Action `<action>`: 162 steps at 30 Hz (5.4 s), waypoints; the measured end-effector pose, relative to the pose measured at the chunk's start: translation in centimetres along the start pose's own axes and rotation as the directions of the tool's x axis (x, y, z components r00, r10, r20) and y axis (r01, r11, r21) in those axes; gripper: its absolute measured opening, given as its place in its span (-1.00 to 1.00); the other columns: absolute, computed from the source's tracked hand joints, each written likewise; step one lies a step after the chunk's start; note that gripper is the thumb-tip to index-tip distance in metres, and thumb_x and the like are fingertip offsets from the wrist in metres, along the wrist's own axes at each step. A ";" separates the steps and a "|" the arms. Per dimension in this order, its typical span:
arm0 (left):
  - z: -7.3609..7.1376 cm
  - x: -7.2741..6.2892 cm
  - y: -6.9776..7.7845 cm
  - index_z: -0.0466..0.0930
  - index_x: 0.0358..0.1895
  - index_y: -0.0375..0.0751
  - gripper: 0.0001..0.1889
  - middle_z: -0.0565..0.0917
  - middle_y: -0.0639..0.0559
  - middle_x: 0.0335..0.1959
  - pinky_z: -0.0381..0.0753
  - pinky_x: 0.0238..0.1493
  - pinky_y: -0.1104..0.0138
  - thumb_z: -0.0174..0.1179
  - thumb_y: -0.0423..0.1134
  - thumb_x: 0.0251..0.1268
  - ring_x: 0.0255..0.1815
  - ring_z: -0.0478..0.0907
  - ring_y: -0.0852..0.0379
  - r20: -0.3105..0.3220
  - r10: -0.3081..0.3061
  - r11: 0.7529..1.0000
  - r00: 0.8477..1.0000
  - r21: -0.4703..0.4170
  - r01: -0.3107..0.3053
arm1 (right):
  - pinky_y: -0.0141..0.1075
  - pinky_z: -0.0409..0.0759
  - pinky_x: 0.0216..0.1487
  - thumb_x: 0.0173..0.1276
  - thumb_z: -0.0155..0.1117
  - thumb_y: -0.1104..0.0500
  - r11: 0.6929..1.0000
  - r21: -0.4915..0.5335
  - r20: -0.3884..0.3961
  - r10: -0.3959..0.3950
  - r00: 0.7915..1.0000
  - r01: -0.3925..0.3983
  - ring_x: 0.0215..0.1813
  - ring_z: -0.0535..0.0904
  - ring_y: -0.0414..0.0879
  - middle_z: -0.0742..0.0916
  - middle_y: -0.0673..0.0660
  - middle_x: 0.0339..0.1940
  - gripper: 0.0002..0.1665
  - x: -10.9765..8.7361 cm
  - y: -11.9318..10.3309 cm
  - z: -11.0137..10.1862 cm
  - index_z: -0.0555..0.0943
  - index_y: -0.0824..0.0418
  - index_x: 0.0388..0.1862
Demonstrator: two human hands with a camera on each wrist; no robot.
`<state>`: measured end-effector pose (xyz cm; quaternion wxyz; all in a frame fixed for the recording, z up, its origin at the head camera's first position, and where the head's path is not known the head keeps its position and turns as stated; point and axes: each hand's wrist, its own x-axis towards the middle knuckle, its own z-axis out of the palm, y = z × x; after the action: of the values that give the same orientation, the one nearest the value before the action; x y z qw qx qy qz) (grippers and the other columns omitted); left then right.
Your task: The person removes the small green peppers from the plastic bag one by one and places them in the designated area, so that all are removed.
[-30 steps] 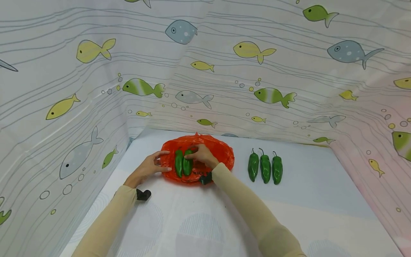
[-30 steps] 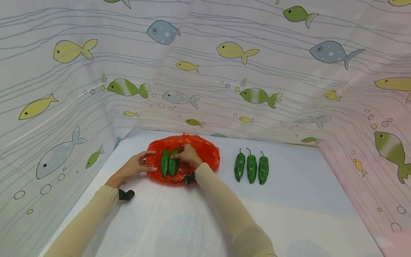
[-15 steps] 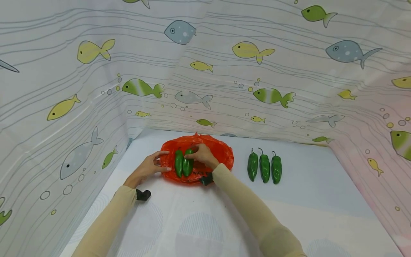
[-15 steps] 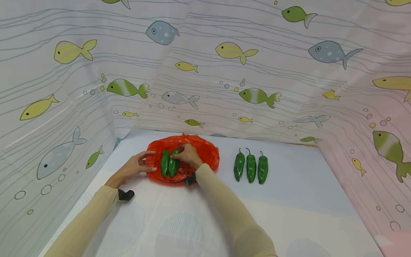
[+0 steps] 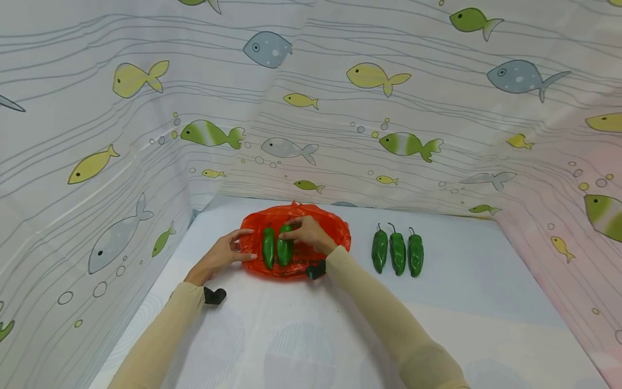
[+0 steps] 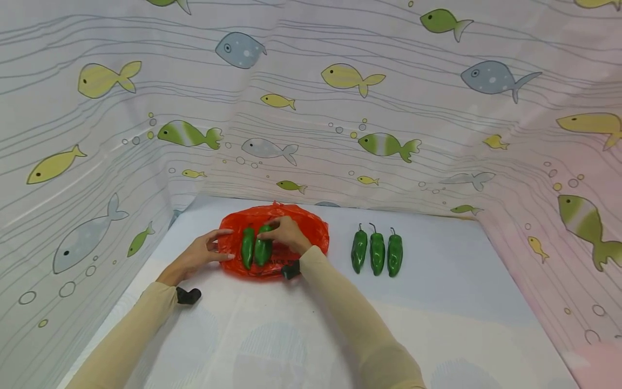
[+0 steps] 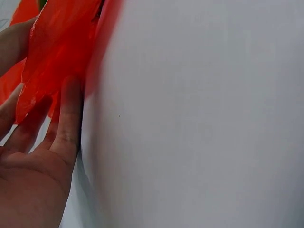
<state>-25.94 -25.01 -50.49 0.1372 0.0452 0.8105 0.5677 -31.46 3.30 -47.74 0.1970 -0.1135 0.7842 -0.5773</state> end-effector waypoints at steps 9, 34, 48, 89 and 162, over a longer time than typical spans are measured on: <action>0.0 0.0 0.1 0.28 0.55 -0.10 -0.14 0.50 -0.26 0.21 0.66 -0.10 0.33 0.53 -0.23 0.20 0.09 0.49 -0.11 0.003 0.007 1.000 1.000 0.005 -0.007 | -0.03 0.66 0.13 0.27 0.58 0.07 0.998 -0.042 0.071 -0.048 0.996 0.051 -0.07 0.69 -0.01 0.69 0.07 0.08 -0.47 -1.0 -0.1 -0.9 0.68 0.18 0.19; 0.1 0.0 0.1 0.27 0.56 -0.10 -0.13 0.46 -0.29 0.32 0.67 -0.06 0.30 0.53 -0.22 0.20 0.18 0.50 -0.17 0.016 0.018 1.000 1.000 -0.002 -0.018 | 0.10 0.64 0.14 0.25 0.60 0.02 0.989 -0.102 0.136 -0.091 0.986 0.106 -0.01 0.66 0.00 0.67 0.03 0.14 -0.43 -4.1 -0.6 -3.7 0.69 0.07 0.23; -0.2 -0.2 0.1 0.25 0.56 -0.12 -0.13 0.44 -0.31 0.34 0.68 -0.02 0.28 0.52 -0.22 0.21 0.20 0.50 -0.20 0.015 0.012 1.000 1.000 0.005 -0.012 | 0.01 0.66 0.11 0.27 0.57 0.01 0.987 -0.111 0.112 -0.100 0.989 0.113 0.06 0.64 0.02 0.62 0.08 0.24 -0.39 -5.3 -0.4 -6.1 0.65 0.10 0.29; 0.1 0.1 -0.1 0.28 0.54 -0.14 -0.16 0.46 -0.34 0.33 0.69 0.00 0.25 0.52 -0.22 0.22 0.18 0.53 -0.17 0.019 0.018 1.000 1.000 0.003 -0.018 | 0.29 0.39 0.35 0.30 0.53 -0.07 0.984 -0.166 -0.089 -0.074 0.993 0.059 0.18 0.63 0.09 0.73 0.11 0.13 -0.31 -11.1 1.5 -15.6 0.58 0.00 0.39; -0.3 0.1 -0.2 0.28 0.54 -0.13 -0.15 0.47 -0.32 0.35 0.69 -0.02 0.29 0.52 -0.25 0.21 0.17 0.53 -0.17 0.041 0.020 1.000 0.999 0.003 -0.021 | 0.23 0.21 0.45 0.40 0.47 0.01 0.996 -0.092 -0.279 -0.007 0.960 -0.019 0.43 0.33 0.28 0.42 0.33 0.50 -0.13 -20.4 7.8 -25.7 0.34 0.28 0.56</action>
<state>-26.15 -25.33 -50.58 0.1477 0.0653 0.8078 0.5669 -24.12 36.11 -44.98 0.0809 -0.0380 0.8306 -0.5496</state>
